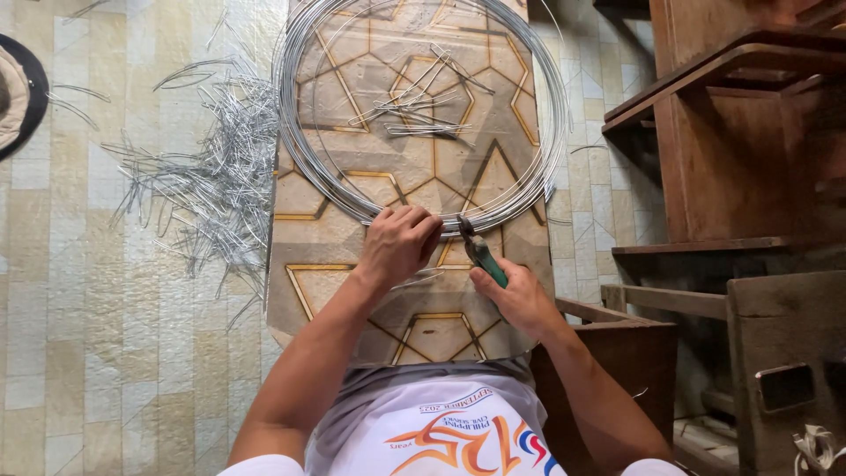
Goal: Cutting thin metal wire into small segments using side cutters
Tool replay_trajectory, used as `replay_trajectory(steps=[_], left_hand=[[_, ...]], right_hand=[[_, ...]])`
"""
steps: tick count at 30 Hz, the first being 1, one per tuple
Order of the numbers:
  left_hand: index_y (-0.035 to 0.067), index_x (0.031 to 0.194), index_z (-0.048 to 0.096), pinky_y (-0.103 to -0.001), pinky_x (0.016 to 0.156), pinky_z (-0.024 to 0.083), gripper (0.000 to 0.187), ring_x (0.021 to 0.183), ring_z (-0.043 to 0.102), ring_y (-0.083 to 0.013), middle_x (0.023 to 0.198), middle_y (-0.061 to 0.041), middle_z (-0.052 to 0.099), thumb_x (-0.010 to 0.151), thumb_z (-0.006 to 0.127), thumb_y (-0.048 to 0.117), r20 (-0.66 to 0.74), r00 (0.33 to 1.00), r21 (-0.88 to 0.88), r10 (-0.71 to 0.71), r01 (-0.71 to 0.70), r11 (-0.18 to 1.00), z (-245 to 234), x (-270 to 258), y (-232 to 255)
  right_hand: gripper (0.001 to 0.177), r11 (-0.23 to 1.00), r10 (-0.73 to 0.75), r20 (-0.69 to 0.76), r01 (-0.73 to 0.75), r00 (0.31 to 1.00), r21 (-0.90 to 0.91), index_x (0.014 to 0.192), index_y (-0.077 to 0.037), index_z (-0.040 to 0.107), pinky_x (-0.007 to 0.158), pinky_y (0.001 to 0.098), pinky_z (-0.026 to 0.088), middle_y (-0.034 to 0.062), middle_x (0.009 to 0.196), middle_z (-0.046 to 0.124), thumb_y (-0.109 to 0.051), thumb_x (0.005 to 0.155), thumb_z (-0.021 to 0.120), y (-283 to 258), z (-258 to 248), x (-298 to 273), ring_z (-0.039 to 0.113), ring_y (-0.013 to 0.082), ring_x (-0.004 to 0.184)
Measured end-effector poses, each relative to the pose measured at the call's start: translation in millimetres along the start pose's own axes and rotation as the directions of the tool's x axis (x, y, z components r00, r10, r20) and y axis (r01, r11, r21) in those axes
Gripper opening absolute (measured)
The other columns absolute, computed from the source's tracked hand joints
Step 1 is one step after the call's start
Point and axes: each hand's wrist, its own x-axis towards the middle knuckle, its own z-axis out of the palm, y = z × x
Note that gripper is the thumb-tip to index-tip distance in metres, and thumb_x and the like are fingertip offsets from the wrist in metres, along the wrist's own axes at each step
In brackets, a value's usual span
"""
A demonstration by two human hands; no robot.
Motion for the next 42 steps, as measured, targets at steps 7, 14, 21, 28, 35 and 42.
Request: replay_trajectory(steps=[7, 14, 21, 28, 35, 42], left_hand=[[0.021, 0.093, 0.068, -0.031, 0.063, 0.047, 0.003, 0.073, 0.065, -0.0202, 0.081, 0.001, 0.061, 0.091, 0.068, 0.023, -0.048, 0.999, -0.013, 0.001, -0.001, 1.000, 1, 3, 4], [0.023, 0.096, 0.068, -0.030, 0.063, 0.046, 0.004, 0.074, 0.064, -0.0193, 0.081, 0.003, 0.061, 0.092, 0.068, 0.024, -0.045, 0.999, 0.011, 0.001, 0.000, 1.000, 2, 1, 3], [0.022, 0.092, 0.067, -0.031, 0.062, 0.047, 0.001, 0.072, 0.064, -0.0206, 0.080, 0.001, 0.061, 0.092, 0.067, 0.021, -0.011, 0.999, 0.006, 0.041, -0.040, 0.999, -5, 7, 8], [0.021, 0.090, 0.065, -0.030, 0.062, 0.046, 0.004, 0.072, 0.064, -0.0206, 0.081, 0.001, 0.061, 0.094, 0.065, 0.020, -0.016, 0.999, 0.031, 0.030, -0.029, 0.999, -4, 4, 6], [0.022, 0.092, 0.069, -0.033, 0.062, 0.049, 0.004, 0.072, 0.067, -0.0225, 0.080, 0.001, 0.064, 0.094, 0.069, 0.025, -0.010, 0.993, -0.017, -0.115, 0.115, 0.993, -1, 2, -14], [0.023, 0.095, 0.071, -0.034, 0.064, 0.050, 0.003, 0.073, 0.068, -0.0230, 0.081, 0.001, 0.065, 0.095, 0.069, 0.025, -0.018, 0.991, -0.059, -0.135, 0.134, 0.989, -8, 4, -10]], right_hand=[[0.053, 0.995, -0.042, 0.012, 0.041, 0.999, 0.087, 0.082, -0.011, 0.066, 0.071, 0.0347, 0.060, 0.0094, 0.073, 0.076, -0.061, 0.096, 0.060, -10, -3, -10, 0.077, 0.0198, 0.072], [0.049, 0.997, -0.078, -0.049, 0.078, 0.996, 0.000, 0.078, -0.015, 0.063, 0.067, 0.0368, 0.057, 0.0045, 0.056, 0.070, -0.060, 0.097, 0.058, -10, 0, -14, 0.071, 0.0224, 0.061], [0.040, 0.995, -0.102, 0.024, 0.102, 0.995, -0.011, 0.123, -0.018, 0.073, 0.071, 0.0442, 0.057, 0.0161, 0.078, 0.077, -0.047, 0.098, 0.061, 21, -15, 1, 0.074, 0.0278, 0.075], [0.031, 0.921, -0.086, 0.172, 0.012, 0.981, 0.390, 0.123, -0.011, 0.074, 0.076, 0.0355, 0.061, 0.0041, 0.090, 0.075, -0.027, 0.099, 0.062, 52, -18, 9, 0.067, 0.0184, 0.090], [0.057, 0.760, -0.511, 0.085, 0.496, 0.855, -0.420, 0.153, -0.015, 0.050, 0.088, 0.0491, 0.055, 0.0170, 0.121, 0.064, -0.030, 0.100, 0.060, 61, -10, -7, 0.064, 0.0372, 0.113], [0.065, 0.428, -0.758, 0.003, 0.501, 0.652, -0.752, 0.151, -0.026, 0.053, 0.085, 0.0417, 0.042, 0.0073, 0.119, 0.058, -0.044, 0.090, 0.067, 92, 17, -3, 0.054, 0.0295, 0.116]])
